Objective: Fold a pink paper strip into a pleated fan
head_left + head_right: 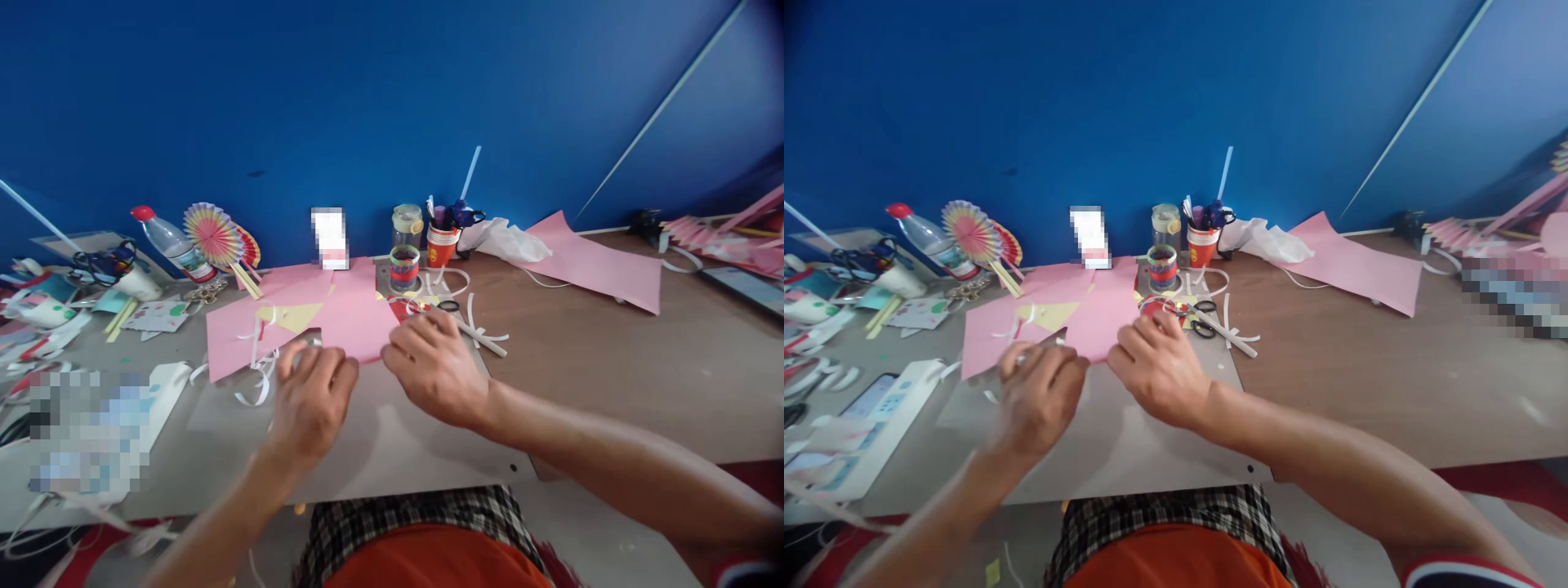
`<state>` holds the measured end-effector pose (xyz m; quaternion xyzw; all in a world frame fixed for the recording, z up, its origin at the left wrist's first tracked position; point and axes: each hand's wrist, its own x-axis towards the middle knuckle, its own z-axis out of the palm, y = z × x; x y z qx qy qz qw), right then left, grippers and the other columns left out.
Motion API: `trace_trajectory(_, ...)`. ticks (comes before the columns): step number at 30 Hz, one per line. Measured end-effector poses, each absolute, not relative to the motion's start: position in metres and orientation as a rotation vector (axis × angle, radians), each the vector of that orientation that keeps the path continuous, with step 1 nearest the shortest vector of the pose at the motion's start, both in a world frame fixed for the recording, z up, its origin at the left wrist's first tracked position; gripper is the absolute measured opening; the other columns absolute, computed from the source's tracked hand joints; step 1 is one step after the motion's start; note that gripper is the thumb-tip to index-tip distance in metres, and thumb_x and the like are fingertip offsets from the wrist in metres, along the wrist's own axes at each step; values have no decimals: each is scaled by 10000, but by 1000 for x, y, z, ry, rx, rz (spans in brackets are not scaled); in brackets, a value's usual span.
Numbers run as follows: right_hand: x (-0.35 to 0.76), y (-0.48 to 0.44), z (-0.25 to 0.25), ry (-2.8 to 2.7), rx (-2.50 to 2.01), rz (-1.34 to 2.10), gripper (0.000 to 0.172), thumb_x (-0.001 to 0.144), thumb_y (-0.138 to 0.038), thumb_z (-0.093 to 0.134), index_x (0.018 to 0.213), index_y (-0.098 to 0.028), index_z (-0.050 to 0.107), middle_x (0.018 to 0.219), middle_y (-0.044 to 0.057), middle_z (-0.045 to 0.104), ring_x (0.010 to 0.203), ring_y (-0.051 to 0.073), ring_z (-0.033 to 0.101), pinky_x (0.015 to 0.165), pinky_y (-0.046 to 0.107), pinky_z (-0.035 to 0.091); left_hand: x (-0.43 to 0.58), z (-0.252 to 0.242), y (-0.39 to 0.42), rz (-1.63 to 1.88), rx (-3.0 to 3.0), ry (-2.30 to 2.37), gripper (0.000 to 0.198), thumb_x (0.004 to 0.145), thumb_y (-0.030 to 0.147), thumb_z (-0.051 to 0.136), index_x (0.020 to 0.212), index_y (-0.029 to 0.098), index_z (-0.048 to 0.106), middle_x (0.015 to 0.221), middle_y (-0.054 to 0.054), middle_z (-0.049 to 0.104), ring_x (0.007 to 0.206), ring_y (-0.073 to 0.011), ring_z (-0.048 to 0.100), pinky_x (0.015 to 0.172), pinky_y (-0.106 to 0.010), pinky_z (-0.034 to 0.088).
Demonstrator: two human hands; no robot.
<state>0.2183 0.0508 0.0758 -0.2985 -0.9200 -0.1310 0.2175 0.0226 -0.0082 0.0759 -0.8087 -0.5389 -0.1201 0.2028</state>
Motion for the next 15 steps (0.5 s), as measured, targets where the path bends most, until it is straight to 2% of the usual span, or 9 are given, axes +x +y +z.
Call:
trace_trajectory(2,221,36,45,-2656,-801,-235,227,922,-163,383,787,-186,564,799,48,541,792,197,414,823,382,248,25,47,-22,-230,-2415,-1540,242,899,121,389,820,205,602,833,-52,593,777,-187,503,912,-401,322)
trace_trajectory(6,221,17,3,-2785,-818,-10,146,886,-160,448,790,-179,556,827,52,555,801,198,426,822,373,255,28,4,-41,-112,-2572,-1604,229,896,117,404,810,192,603,811,-59,569,789,-206,483,837,-370,373)
trace_trajectory(10,220,16,-7,-2840,-855,177,111,843,-146,483,778,-169,569,812,56,571,778,189,441,778,357,260,26,-8,-44,-83,-2659,-1764,235,900,99,389,878,190,605,836,-54,561,796,-201,484,768,-345,393)
trace_trajectory(15,219,25,-9,-2839,-916,382,172,852,-154,463,757,-168,605,787,51,595,734,164,458,726,333,249,23,-7,-37,-157,-2714,-1949,259,918,122,374,892,195,620,844,-50,575,814,-191,509,763,-336,397)
